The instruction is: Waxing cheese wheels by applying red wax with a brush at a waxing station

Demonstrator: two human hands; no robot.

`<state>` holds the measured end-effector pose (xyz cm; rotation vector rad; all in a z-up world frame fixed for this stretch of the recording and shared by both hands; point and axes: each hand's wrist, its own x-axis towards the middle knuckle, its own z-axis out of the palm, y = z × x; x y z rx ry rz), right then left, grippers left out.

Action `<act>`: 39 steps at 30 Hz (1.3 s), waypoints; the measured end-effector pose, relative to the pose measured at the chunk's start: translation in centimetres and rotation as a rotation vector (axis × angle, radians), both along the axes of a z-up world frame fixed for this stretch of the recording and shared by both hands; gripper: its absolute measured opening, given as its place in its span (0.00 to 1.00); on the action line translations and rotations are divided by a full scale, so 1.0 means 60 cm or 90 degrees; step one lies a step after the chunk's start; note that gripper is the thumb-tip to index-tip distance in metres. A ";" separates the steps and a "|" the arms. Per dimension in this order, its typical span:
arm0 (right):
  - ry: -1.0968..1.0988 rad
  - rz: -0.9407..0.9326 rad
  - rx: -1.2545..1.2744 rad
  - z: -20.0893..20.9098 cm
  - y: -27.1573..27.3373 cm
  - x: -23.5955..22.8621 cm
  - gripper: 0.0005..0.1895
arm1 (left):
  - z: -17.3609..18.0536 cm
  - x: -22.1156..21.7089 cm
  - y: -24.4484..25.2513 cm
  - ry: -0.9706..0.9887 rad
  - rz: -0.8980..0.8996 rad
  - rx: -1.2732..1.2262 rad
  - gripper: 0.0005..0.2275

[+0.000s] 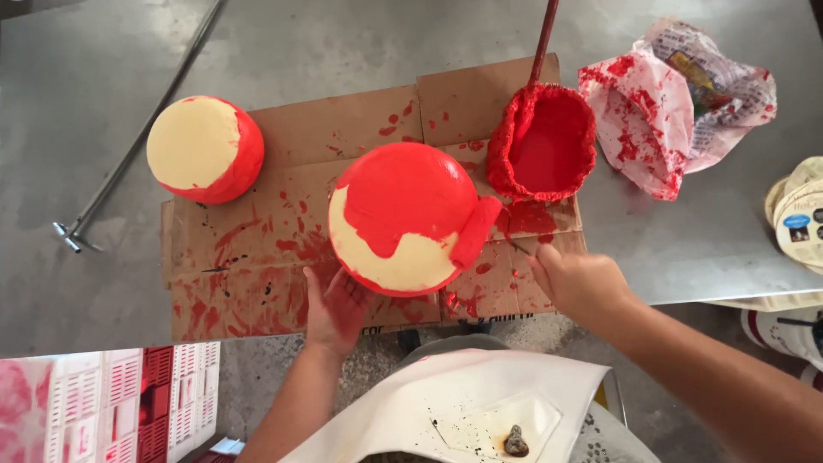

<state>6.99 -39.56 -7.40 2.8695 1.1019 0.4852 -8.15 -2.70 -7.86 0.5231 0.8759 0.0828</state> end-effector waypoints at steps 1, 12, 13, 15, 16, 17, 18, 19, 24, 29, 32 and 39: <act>-0.006 -0.005 0.005 0.004 0.010 0.005 0.16 | 0.000 -0.004 0.004 -0.005 -0.017 0.008 0.41; 0.561 -0.186 0.370 0.038 0.102 -0.043 0.21 | 0.036 0.018 0.026 0.017 -0.081 0.025 0.38; 0.631 -0.207 0.402 0.002 0.081 -0.085 0.21 | 0.036 0.022 0.032 0.024 -0.085 0.042 0.39; 0.704 -0.236 0.439 -0.047 0.059 -0.149 0.21 | 0.033 0.030 0.050 0.037 -0.096 0.059 0.40; 0.750 -0.260 0.435 -0.059 0.058 -0.173 0.20 | 0.030 0.033 0.061 0.034 -0.098 0.056 0.39; 0.788 -0.278 0.430 -0.071 0.056 -0.183 0.20 | 0.026 0.045 0.071 0.020 -0.096 0.053 0.39; 0.783 -0.279 0.433 -0.069 0.066 -0.159 0.20 | 0.063 0.064 0.058 0.016 -0.099 0.053 0.39; 0.747 -0.273 0.475 -0.067 0.074 -0.148 0.20 | 0.101 0.071 0.044 0.041 -0.123 0.083 0.40; 0.682 -0.289 0.571 -0.048 0.122 -0.090 0.23 | 0.149 0.124 0.046 0.032 -0.208 0.150 0.43; 0.763 -0.405 0.595 -0.102 0.122 -0.220 0.25 | 0.142 0.168 0.084 0.038 -0.275 0.190 0.44; 0.825 -0.409 0.581 -0.122 0.119 -0.261 0.25 | 0.130 0.185 0.099 0.043 -0.315 0.189 0.45; 0.740 -0.395 0.586 -0.010 0.122 -0.154 0.22 | 0.171 0.165 0.049 0.051 -0.291 0.196 0.47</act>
